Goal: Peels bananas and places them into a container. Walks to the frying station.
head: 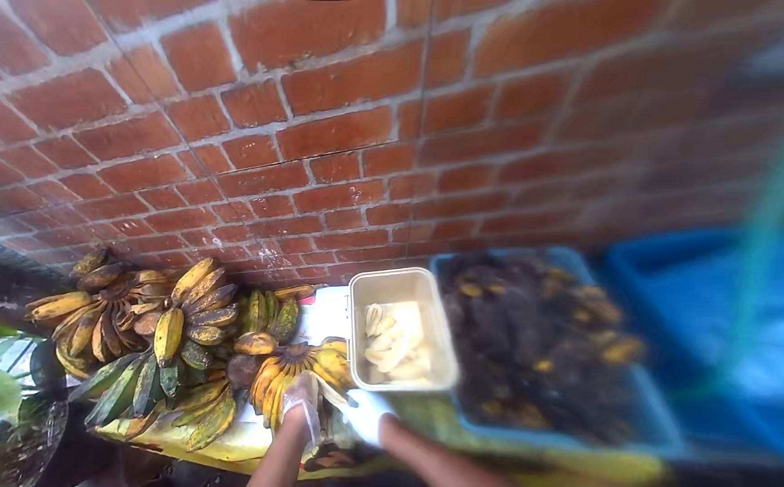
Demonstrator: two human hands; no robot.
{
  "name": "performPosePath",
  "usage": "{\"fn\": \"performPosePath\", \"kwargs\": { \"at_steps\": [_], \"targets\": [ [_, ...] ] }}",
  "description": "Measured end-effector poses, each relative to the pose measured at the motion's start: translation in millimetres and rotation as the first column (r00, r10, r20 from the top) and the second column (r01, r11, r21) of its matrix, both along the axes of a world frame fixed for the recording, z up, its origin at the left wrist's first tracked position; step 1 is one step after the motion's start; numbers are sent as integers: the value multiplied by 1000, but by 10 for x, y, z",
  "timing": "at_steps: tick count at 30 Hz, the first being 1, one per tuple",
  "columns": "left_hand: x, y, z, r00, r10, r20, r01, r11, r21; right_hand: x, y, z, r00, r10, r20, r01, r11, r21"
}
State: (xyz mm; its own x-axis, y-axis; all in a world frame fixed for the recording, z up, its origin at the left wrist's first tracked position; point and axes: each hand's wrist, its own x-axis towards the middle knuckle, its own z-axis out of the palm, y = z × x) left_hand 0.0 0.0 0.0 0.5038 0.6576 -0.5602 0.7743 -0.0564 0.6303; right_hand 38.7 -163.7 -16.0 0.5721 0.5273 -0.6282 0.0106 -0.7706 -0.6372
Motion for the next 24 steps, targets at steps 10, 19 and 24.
{"fn": "performPosePath", "kwargs": {
  "at_steps": [10,19,24],
  "targets": [
    [-83,-160,568,777,424,465,66,679,-731,-661,-1435,158,891,-335,-306,386,914,123],
    [696,-588,1293,698,452,556,385,418,-823,-317,-1015,1229,889,-455,-48,442,827,347],
    [860,-805,1583,703,448,552,482,271,-833,-248,-762,1561,828,-536,163,382,753,536]
  ]
}}
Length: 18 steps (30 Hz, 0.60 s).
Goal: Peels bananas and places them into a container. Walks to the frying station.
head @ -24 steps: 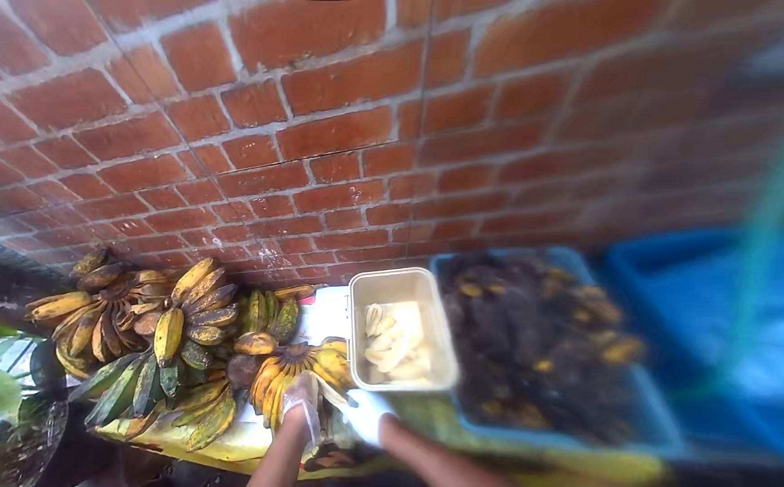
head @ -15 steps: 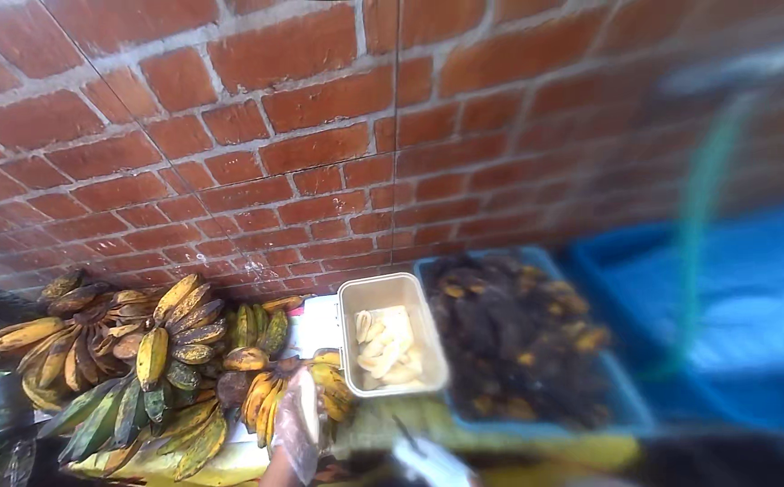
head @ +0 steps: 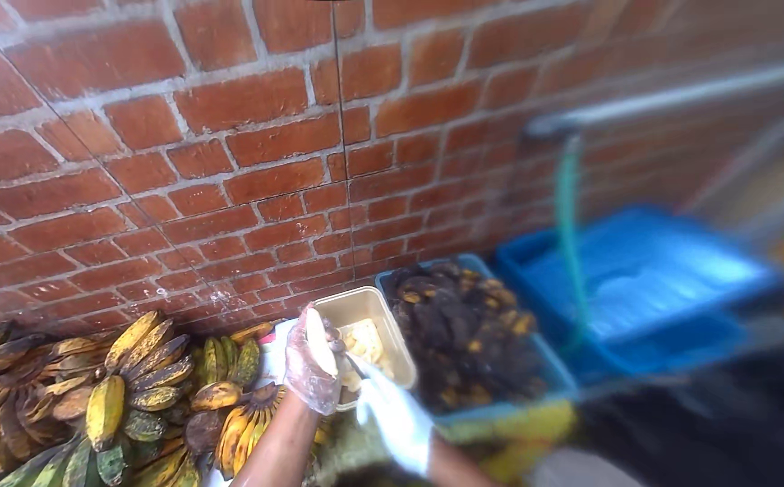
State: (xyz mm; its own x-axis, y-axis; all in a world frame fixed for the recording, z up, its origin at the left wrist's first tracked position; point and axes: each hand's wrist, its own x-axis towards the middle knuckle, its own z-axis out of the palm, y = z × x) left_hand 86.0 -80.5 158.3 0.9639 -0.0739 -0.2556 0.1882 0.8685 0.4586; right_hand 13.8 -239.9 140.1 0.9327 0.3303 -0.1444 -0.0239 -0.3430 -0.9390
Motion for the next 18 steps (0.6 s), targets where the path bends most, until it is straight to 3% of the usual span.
{"fn": "performPosePath", "kwargs": {
  "at_steps": [3,9,18],
  "targets": [
    [23,-84,128,997,-35,-70,31,998,-58,-11,47,15,999,-46,27,43,994,98],
    [19,-145,250,998,-49,-49,42,988,-146,-72,122,-73,985,-113,129,72,956,283],
    [-22,-127,339,995,-94,-29,87,975,-205,-105,158,63,981,-147,123,105,950,294]
  ]
}}
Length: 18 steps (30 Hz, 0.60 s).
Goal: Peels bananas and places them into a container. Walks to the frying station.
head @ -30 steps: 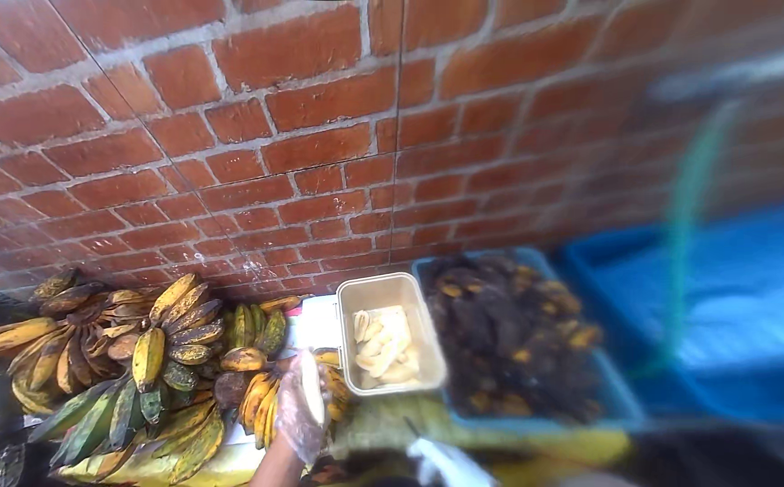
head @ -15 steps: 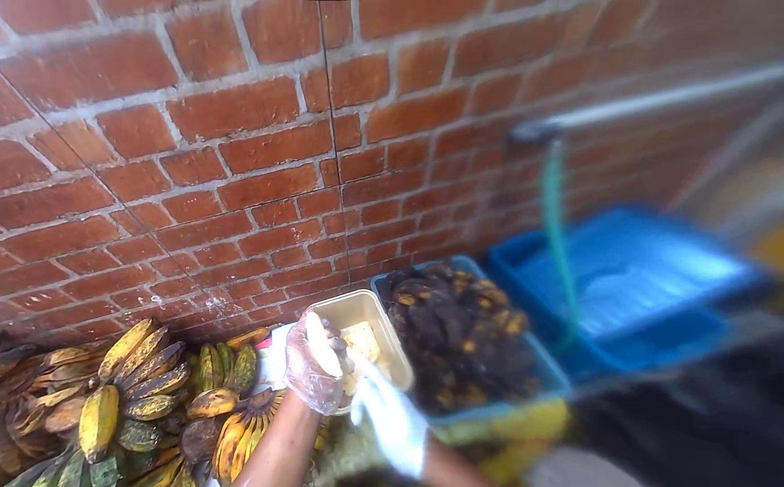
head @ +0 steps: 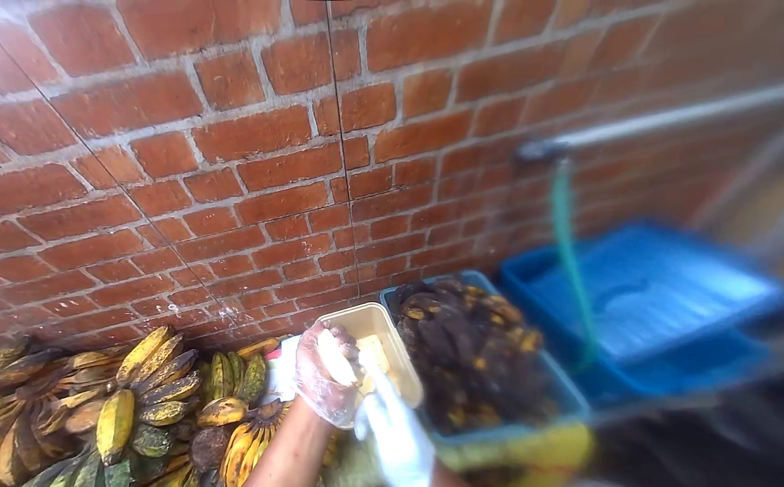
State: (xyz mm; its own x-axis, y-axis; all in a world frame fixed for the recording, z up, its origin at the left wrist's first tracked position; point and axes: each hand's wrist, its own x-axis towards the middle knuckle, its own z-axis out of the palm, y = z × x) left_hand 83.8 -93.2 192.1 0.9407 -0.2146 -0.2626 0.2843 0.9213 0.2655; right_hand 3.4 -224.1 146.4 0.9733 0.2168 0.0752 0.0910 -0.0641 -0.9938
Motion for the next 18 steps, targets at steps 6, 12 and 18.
{"fn": "performPosePath", "kwargs": {
  "at_steps": [6,12,18],
  "targets": [
    [-20,35,-5,999,-47,8,47,998,-43,46,34,158,989,-7,-145,-1,999,-54],
    [-22,25,13,998,-12,-65,11,1000,-17,36,49,519,963,-71,-258,52,995,-79],
    [24,-39,98,992,32,-119,-21,996,88,174,142,241,974,-146,-171,110,972,-206]
  ]
}}
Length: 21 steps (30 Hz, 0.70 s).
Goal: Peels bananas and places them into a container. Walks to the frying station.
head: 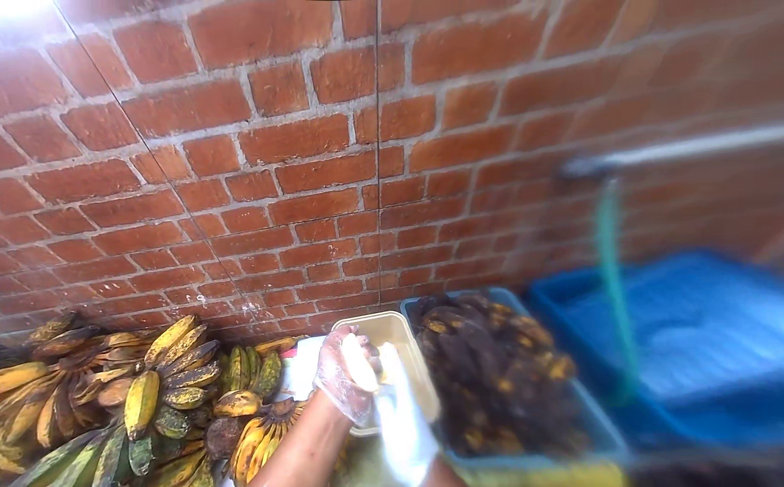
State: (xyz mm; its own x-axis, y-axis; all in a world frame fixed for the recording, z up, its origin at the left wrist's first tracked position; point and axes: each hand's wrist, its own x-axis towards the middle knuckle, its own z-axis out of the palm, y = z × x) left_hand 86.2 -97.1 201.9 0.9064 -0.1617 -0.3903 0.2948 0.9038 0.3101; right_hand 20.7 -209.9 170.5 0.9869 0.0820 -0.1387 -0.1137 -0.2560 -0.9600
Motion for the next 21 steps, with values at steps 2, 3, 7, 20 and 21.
{"fn": "performPosePath", "kwargs": {
  "at_steps": [2,3,7,20,21],
  "targets": [
    [7,-9,11,999,16,-29,-15,999,36,27,10,25,1000,-7,-21,7,1000,1],
    [12,-13,7,999,30,-40,-28,998,48,43,14,9,1000,-13,-21,13,1000,-2],
    [43,-25,-43,998,62,-21,-61,996,68,131,21,-91,999,-29,-14,28,999,-44],
    [84,-42,-102,998,63,7,-63,983,171,302,6,-201,998,59,18,-57,996,-75],
    [103,-32,-131,999,46,20,-49,985,168,342,4,-246,998,65,19,-63,996,-69]
  ]
}}
